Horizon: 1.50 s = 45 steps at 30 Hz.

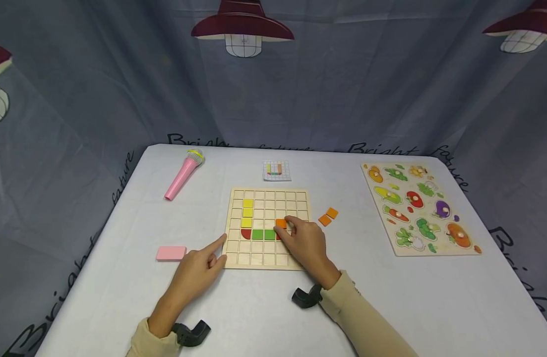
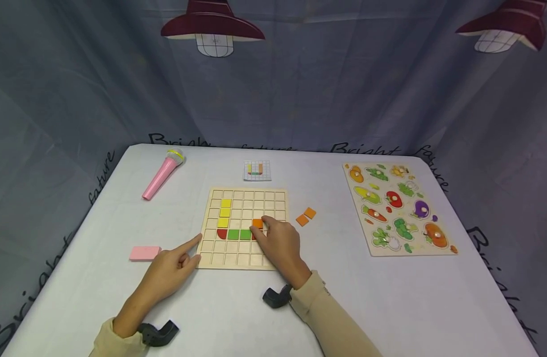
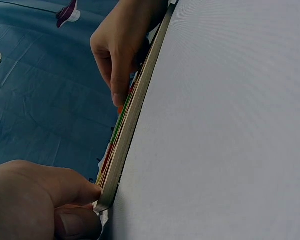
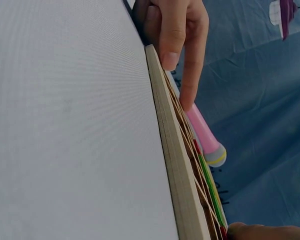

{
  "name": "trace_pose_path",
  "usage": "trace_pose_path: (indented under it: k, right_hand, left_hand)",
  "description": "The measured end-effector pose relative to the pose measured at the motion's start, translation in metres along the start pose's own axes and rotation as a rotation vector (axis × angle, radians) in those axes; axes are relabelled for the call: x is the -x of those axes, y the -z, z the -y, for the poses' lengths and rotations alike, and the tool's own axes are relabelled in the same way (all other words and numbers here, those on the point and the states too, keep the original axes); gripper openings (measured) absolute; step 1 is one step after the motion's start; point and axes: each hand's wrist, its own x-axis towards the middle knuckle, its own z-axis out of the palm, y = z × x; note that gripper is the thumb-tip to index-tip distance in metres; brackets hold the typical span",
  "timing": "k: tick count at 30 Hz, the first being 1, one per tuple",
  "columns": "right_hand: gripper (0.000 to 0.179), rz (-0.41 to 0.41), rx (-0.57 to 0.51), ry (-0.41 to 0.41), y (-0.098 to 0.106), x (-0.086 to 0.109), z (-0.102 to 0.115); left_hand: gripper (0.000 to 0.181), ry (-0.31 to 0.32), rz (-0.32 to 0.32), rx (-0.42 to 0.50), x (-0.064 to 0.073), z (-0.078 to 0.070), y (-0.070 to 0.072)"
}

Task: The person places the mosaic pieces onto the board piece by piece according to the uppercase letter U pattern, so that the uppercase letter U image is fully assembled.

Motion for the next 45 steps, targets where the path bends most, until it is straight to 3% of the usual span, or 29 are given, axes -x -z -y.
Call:
trace_pose_path:
  k: [9, 12, 19, 22, 33, 45]
  right_hand:
    - [0.042, -0.01, -0.007, -0.004, -0.003, 0.0, 0.0]
    - [0.037, -0.028, -0.062, -0.011, -0.002, 0.0, -0.001]
    - [0.025, -0.184, -0.202, 0.026, 0.007, 0.007, -0.016]
    - [0.026, -0.222, -0.196, 0.017, 0.012, 0.009, -0.025]
    - [0.029, -0.224, -0.153, -0.062, 0.034, 0.015, -0.057]
    - [0.032, -0.174, -0.037, -0.178, 0.048, 0.024, -0.078]
  left_hand:
    - [0.05, -0.004, -0.003, 0.003, 0.0, 0.001, 0.0]
    - [0.051, -0.003, -0.005, 0.001, 0.001, 0.001, 0.001]
    - [0.051, 0.0, -0.001, 0.009, 0.001, -0.001, 0.002]
    - [0.051, -0.001, 0.002, 0.012, 0.001, -0.002, 0.002]
    - [0.05, -0.005, -0.003, 0.009, 0.001, -0.002, 0.001]
    - [0.051, 0.006, 0.005, 0.009, 0.001, -0.003, 0.002]
